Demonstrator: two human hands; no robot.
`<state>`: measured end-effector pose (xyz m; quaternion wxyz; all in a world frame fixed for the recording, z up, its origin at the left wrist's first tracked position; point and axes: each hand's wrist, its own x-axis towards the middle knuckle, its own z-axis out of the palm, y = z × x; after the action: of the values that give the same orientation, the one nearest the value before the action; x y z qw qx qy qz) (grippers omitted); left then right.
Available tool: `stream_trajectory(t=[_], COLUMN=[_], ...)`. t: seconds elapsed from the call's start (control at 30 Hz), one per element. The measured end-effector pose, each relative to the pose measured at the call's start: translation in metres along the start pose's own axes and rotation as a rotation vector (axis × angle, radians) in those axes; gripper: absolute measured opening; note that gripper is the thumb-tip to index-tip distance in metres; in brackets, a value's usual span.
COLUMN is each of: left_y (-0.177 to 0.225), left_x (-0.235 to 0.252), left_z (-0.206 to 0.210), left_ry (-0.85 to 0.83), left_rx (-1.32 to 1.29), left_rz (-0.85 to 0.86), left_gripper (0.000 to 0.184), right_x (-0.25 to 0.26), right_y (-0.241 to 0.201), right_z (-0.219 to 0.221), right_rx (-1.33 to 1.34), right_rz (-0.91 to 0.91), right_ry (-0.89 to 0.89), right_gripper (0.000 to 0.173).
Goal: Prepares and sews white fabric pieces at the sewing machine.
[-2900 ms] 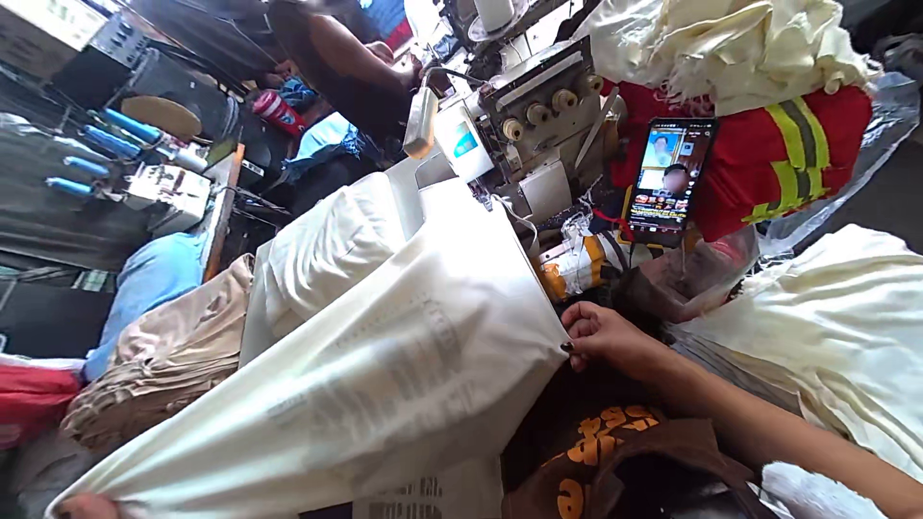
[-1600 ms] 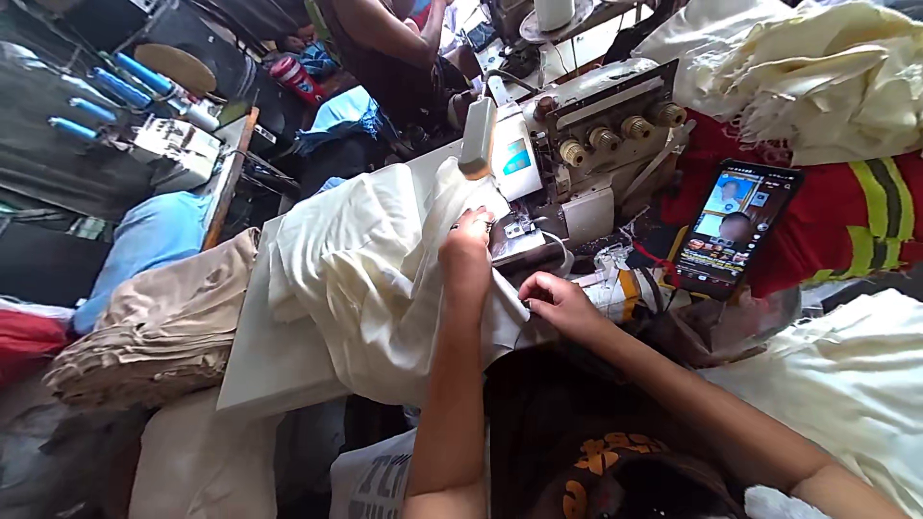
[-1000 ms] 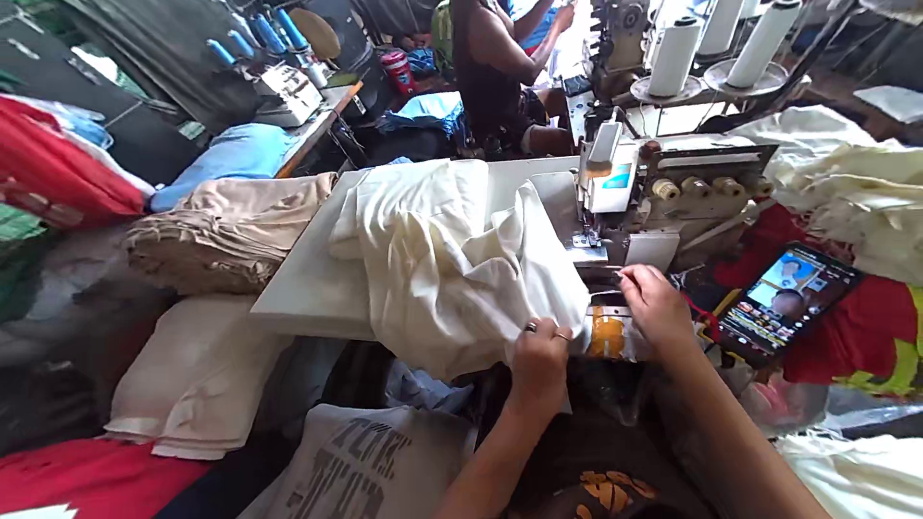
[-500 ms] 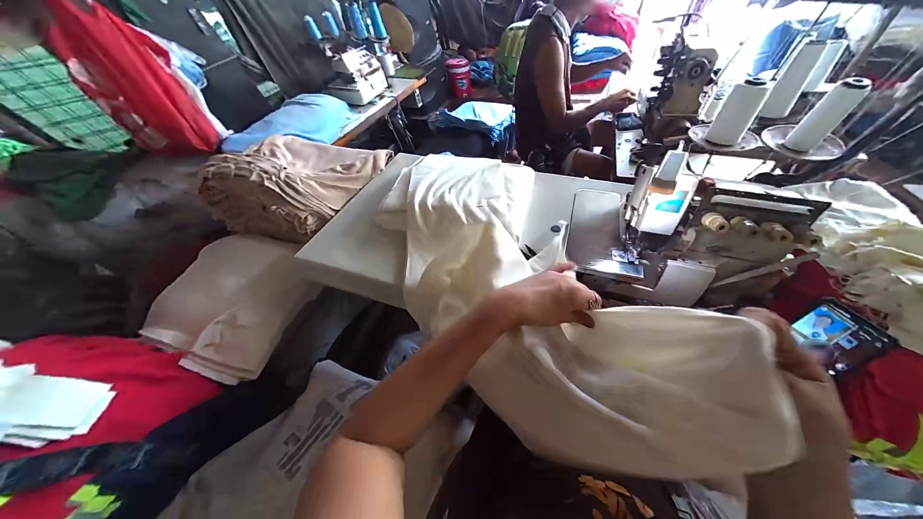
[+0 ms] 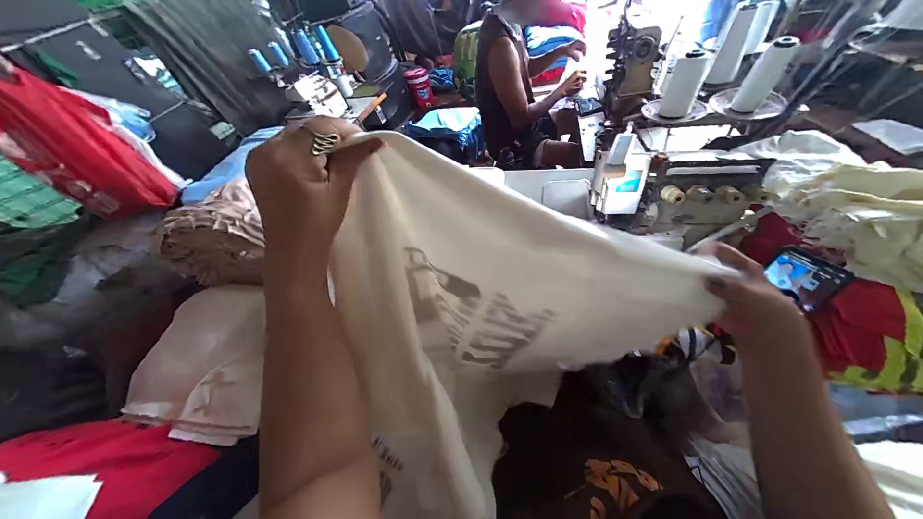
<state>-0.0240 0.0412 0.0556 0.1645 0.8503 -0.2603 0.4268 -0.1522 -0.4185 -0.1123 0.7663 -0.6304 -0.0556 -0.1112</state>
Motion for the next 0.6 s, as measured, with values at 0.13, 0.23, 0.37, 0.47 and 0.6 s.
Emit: stream_trajectory(t=[0.13, 0.23, 0.37, 0.47, 0.6], left_y=[0.012, 0.074, 0.133, 0.152, 0.164], left_x=[-0.003, -0.034, -0.055, -0.047, -0.041], left_z=[0.073, 0.124, 0.182, 0.195, 0.198], left_ry=[-0.368, -0.492, -0.74, -0.822, -0.753], left_rx=[0.08, -0.21, -0.675, -0.816, -0.957], left_rz=[-0.222, -0.013, 0.214, 0.173, 0.104], left_gripper=[0.037, 0.044, 0.063, 0.05, 0.041], right_x=[0.035, 0.038, 0.03, 0.026, 0.025], right_y=[0.043, 0.054, 0.05, 0.044, 0.051], right_z=[0.043, 0.066, 0.073, 0.066, 0.054], right_rx=[0.129, 0.132, 0.044, -0.018, -0.079], right_rz=[0.142, 0.179, 0.125, 0.037, -0.011], right_ry=[0.1, 0.08, 0.048, 0.096, 0.2], right_gripper=[0.018, 0.017, 0.018, 0.017, 0.014])
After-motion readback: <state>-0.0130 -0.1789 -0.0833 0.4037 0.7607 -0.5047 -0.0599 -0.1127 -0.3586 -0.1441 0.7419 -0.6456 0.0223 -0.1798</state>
